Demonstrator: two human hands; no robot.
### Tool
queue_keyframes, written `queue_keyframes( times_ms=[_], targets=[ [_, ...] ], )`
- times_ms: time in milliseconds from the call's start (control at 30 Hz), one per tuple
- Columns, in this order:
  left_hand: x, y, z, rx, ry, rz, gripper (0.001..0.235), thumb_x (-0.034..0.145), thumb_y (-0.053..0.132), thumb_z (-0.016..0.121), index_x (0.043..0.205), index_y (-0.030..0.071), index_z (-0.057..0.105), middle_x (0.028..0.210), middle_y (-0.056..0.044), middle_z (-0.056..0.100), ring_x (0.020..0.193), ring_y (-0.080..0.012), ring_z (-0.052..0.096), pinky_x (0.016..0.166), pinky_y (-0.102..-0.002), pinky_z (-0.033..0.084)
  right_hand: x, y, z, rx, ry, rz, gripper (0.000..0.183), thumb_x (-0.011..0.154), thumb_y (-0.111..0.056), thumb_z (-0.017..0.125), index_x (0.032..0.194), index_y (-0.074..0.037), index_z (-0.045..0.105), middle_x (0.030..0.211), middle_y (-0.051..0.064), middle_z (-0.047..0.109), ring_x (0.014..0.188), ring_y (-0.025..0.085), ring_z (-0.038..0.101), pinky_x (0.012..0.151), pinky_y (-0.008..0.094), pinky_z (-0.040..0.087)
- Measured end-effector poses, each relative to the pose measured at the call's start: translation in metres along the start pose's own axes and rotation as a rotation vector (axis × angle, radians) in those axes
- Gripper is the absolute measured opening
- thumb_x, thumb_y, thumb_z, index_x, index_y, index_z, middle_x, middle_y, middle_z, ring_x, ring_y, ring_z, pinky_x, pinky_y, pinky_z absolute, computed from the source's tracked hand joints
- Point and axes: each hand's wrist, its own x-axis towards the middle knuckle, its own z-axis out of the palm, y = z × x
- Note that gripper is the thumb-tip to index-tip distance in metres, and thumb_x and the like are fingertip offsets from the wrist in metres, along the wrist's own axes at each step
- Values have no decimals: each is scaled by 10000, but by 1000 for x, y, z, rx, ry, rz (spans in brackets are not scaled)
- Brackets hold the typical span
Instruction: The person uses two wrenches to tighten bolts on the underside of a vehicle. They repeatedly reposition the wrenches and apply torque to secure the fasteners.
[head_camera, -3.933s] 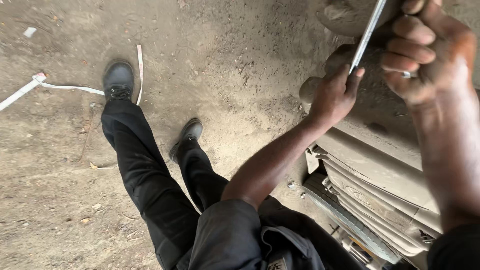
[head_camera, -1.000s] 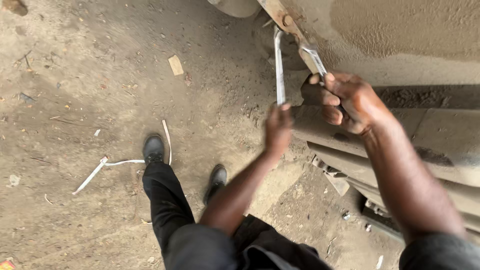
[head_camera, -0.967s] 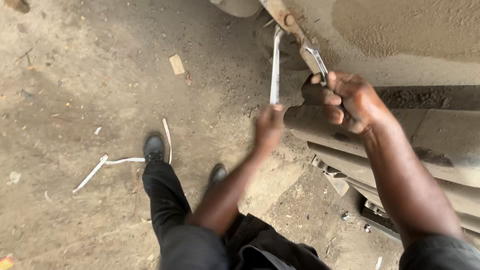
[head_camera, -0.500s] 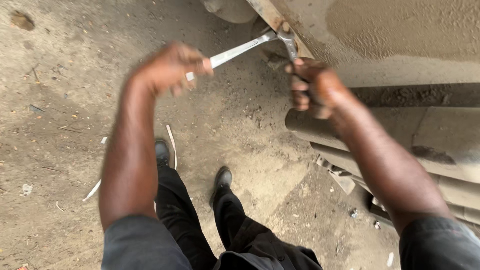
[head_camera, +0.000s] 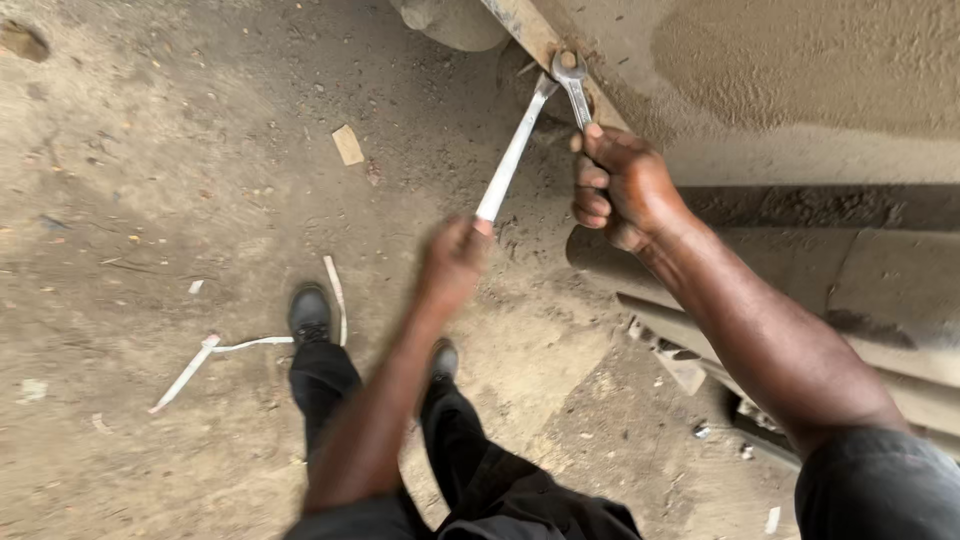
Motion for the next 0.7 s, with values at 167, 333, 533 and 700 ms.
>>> queue_keyframes(
  times_ms=[167,333,533,700],
  targets=[
    [-2,45,205,-1066,302,367,163,1012,102,582,1155,53,521,1128,-31,607,1060,-108,617,882,-267,560,0,11,-15,38,13,-47,251,1126,-236,413,1017,-55,548,617,-23,422,406,95,352,365,276,321],
    [53,61,274,-714,320,418,232,1033,164,581,1186,28,473,1090,-69,549,994,-141,545,832,-274,497,3,9,-13,12,22,-55,259,1113,-236,407,1055,-46,574,640,-38,443,421,83,354,362,265,313],
    [17,53,234,-662,303,325,331,1155,322,342,1181,74,558,980,-18,597,812,-90,587,677,-232,514,-38,-8,-22,-539,158,32,308,1105,-288,412,1086,-46,601,638,-40,484,437,72,436,365,262,360],
    [-17,35,77,-564,-28,123,473,1002,556,530,754,154,502,603,49,447,499,-67,508,421,-253,480,-42,-6,-41,-295,-34,-12,317,1115,-254,374,1111,-5,572,600,-20,449,386,123,430,355,293,374]
  ],
)
